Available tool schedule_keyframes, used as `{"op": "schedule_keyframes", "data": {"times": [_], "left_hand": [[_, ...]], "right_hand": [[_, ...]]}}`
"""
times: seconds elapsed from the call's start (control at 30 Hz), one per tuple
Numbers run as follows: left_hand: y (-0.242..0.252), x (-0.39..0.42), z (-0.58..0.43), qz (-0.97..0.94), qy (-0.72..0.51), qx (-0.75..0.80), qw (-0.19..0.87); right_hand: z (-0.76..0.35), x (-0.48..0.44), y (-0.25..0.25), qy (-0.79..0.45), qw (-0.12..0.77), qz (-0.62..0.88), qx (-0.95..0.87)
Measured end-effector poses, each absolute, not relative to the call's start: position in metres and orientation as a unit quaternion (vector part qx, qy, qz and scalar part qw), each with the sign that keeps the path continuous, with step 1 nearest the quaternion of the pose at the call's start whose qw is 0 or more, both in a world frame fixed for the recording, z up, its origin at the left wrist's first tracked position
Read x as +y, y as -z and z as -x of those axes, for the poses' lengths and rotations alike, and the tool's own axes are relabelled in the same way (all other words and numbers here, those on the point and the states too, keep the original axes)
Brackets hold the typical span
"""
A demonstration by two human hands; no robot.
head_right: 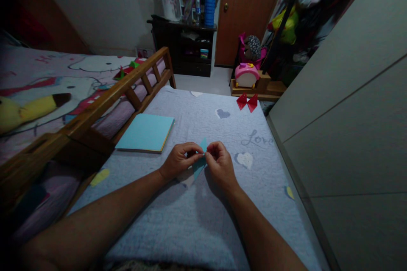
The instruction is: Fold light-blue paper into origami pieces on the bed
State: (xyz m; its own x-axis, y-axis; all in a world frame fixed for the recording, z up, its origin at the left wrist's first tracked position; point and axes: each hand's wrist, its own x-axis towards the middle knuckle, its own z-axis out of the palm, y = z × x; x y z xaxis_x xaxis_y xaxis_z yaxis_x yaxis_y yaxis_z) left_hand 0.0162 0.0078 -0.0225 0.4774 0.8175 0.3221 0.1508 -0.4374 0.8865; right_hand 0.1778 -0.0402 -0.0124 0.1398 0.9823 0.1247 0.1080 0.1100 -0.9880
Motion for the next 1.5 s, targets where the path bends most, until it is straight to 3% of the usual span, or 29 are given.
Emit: {"op": "schedule_keyframes", "data": {"times": [0.37, 1.07, 1.2, 1.5], "left_hand": [[0.0207, 0.0069, -0.0179, -0.75, -0.398, 0.321, 0.419], [0.0198, 0.0076, -0.0175, -0.762, -0.385, 0.317, 0.413], [0.0199, 0.0074, -0.0181, -0.756, -0.385, 0.315, 0.426], [0.0183, 0.0063, -0.0171, -0.752, -0.385, 0.325, 0.425]], "right_hand": [[-0.1783, -0.0407, 0.0145, -0.36, 0.529, 0.531, -0.556], [-0.1835, -0.0429, 0.0139, -0.379, 0.529, 0.531, -0.543], [-0.1834, -0.044, 0.0099, -0.329, 0.484, 0.54, -0.605], [-0.1846, -0.0426, 0.0102, -0.221, 0.475, 0.52, -0.675]]}}
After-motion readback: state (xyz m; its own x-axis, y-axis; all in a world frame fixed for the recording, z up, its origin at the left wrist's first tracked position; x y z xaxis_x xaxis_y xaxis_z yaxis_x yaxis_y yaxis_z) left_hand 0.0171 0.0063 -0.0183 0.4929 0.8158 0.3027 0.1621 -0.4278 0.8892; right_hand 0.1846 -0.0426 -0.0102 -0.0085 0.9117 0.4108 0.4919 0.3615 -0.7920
